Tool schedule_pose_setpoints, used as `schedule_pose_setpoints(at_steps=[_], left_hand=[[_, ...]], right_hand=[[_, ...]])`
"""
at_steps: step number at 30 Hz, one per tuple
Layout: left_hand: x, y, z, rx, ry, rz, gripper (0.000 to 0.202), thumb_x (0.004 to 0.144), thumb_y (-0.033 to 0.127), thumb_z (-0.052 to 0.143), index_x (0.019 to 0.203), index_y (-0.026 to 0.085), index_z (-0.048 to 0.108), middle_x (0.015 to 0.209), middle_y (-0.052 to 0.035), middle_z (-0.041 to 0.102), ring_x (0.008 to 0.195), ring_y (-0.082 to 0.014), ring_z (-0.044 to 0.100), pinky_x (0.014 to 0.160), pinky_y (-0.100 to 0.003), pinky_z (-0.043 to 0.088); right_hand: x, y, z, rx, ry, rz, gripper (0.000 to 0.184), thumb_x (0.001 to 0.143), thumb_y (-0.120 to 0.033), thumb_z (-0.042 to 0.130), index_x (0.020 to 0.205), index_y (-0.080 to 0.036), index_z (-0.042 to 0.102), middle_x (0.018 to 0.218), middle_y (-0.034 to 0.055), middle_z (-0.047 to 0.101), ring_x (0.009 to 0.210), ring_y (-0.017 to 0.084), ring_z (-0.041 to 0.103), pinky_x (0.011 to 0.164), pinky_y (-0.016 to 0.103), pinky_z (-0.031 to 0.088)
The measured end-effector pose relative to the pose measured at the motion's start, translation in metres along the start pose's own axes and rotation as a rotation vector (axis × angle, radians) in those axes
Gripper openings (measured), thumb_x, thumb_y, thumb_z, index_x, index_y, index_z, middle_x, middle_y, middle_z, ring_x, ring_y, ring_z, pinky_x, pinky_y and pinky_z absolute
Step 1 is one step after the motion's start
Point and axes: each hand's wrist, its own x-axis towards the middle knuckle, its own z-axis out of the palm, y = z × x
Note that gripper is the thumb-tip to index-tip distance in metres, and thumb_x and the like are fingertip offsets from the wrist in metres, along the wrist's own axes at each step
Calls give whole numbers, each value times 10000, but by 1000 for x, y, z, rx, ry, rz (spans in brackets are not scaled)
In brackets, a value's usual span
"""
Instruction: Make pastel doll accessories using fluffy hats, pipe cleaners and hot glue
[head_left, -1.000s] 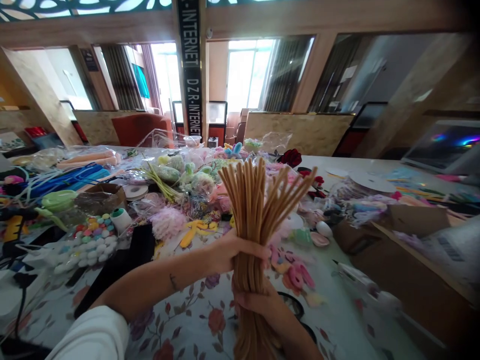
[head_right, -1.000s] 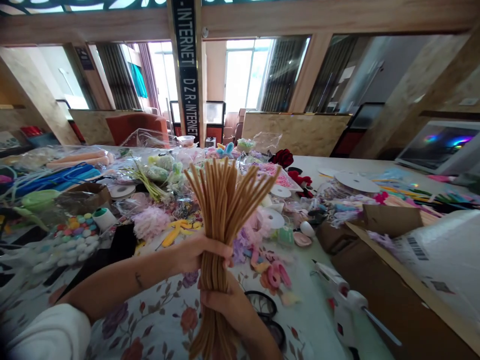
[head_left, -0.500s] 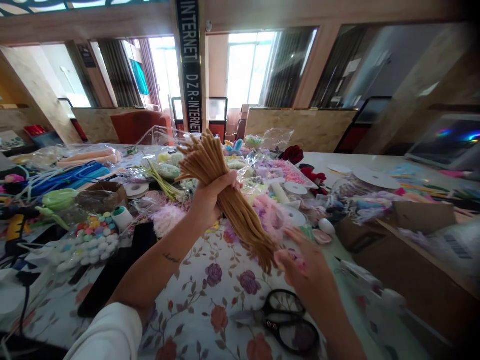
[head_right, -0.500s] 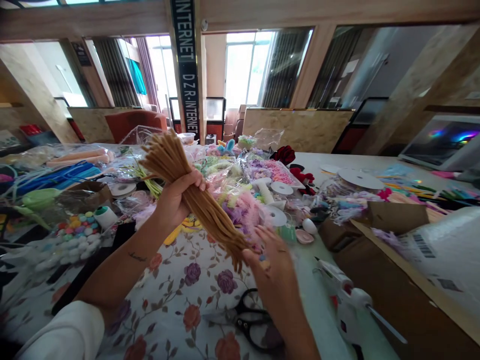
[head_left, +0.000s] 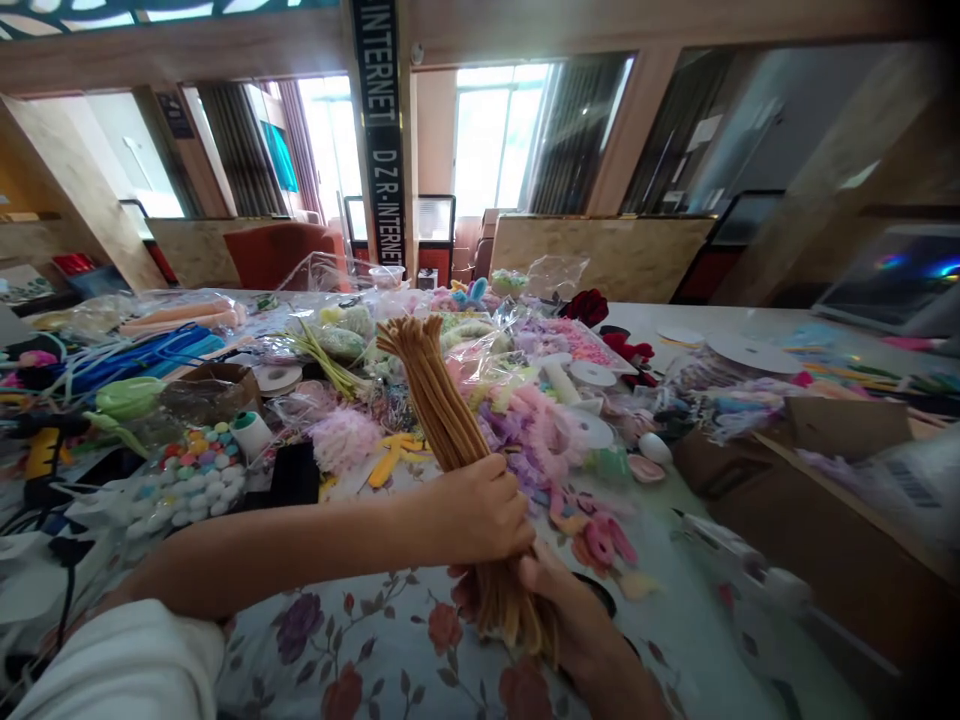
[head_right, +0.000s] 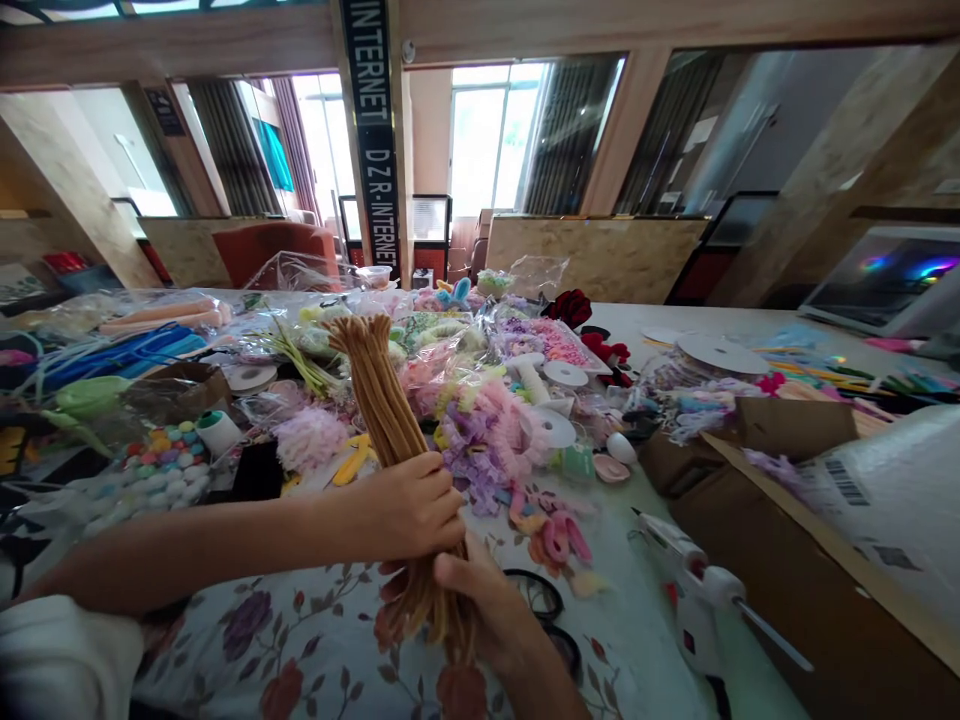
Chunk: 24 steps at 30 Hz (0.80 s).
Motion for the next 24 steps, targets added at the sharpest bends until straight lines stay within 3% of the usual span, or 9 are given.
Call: schedule_pose_setpoints(at_steps=[3, 6, 8, 10, 12, 15, 18, 21, 24], left_hand=[[1, -1, 13, 140, -6, 68, 303, 905, 115, 386, 728, 181, 623, 749, -129, 625, 707, -227, 488, 751, -394, 370], [6, -1, 13, 305, -31, 145, 348, 931, 121, 334, 805, 172, 654, 801, -128, 653, 760, -236, 539, 863, -424, 388], [7, -1, 8, 330, -10, 160, 366, 940, 107, 307, 914, 167, 667, 946, -131, 675, 934, -249, 583, 1024, -451, 325], [4, -1, 3, 227, 82, 113, 368, 939, 93, 315, 1091, 181, 638, 1177, -127, 635, 1185, -255, 521, 1132, -484, 202], [-3, 1, 2, 63, 233, -36, 387, 930, 102, 365, 1243, 217, 562, 1325, -117, 554, 1329, -263, 407, 1155, -523, 153], [-14, 8, 11, -259, 400, -407, 446, 893, 258, 526, 1333, 210, 480, 1348, -145, 516, 1326, -293, 395, 1122, -523, 263], [-17, 17, 27, -890, 321, -684, 595, 806, 442, 644, 1317, 183, 483, 1317, -148, 527, 1222, -284, 484, 1023, -445, 403], [-11, 22, 40, -1495, 181, -812, 562, 685, 468, 755, 1125, 155, 601, 1028, -86, 638, 954, -220, 602, 817, -324, 485], [-4, 24, 45, -1709, 224, -1008, 535, 532, 377, 861, 960, 139, 647, 792, -24, 611, 750, -154, 578, 675, -254, 451]], right_hand=[[-1, 4, 7, 115, -28, 113, 304, 580, -371, 825, 770, -184, 681, 708, 56, 668, 624, 199, 628, 579, 319, 489], [-3, 4, 10, 156, 70, 144, 142, 612, -206, 793, 647, -182, 657, 610, 15, 632, 553, 134, 585, 546, 250, 459], [-3, 4, 9, 135, 105, 120, 147, 632, -199, 772, 598, -167, 632, 546, 2, 591, 498, 113, 549, 502, 230, 429], [-1, 2, 6, 114, 126, 53, 194, 643, -227, 768, 571, -154, 603, 518, -6, 560, 467, 103, 519, 467, 220, 402], [1, 0, 1, 134, 196, -42, 222, 644, -243, 778, 594, -159, 579, 514, -28, 530, 464, 95, 493, 452, 213, 386], [5, -4, -7, 214, 352, -128, 263, 622, -259, 812, 663, -177, 566, 531, -55, 499, 480, 89, 468, 456, 206, 393], [7, -2, -8, 256, 433, -99, 334, 561, -294, 851, 741, -177, 596, 585, -42, 541, 514, 107, 499, 487, 226, 436], [7, 8, -2, 295, 315, -15, 377, 536, -347, 855, 741, -170, 592, 545, -48, 508, 470, 92, 456, 458, 221, 409], [6, 17, 4, 359, 80, 77, 405, 580, -340, 824, 545, -178, 455, 437, -84, 343, 397, 40, 313, 382, 167, 280]])
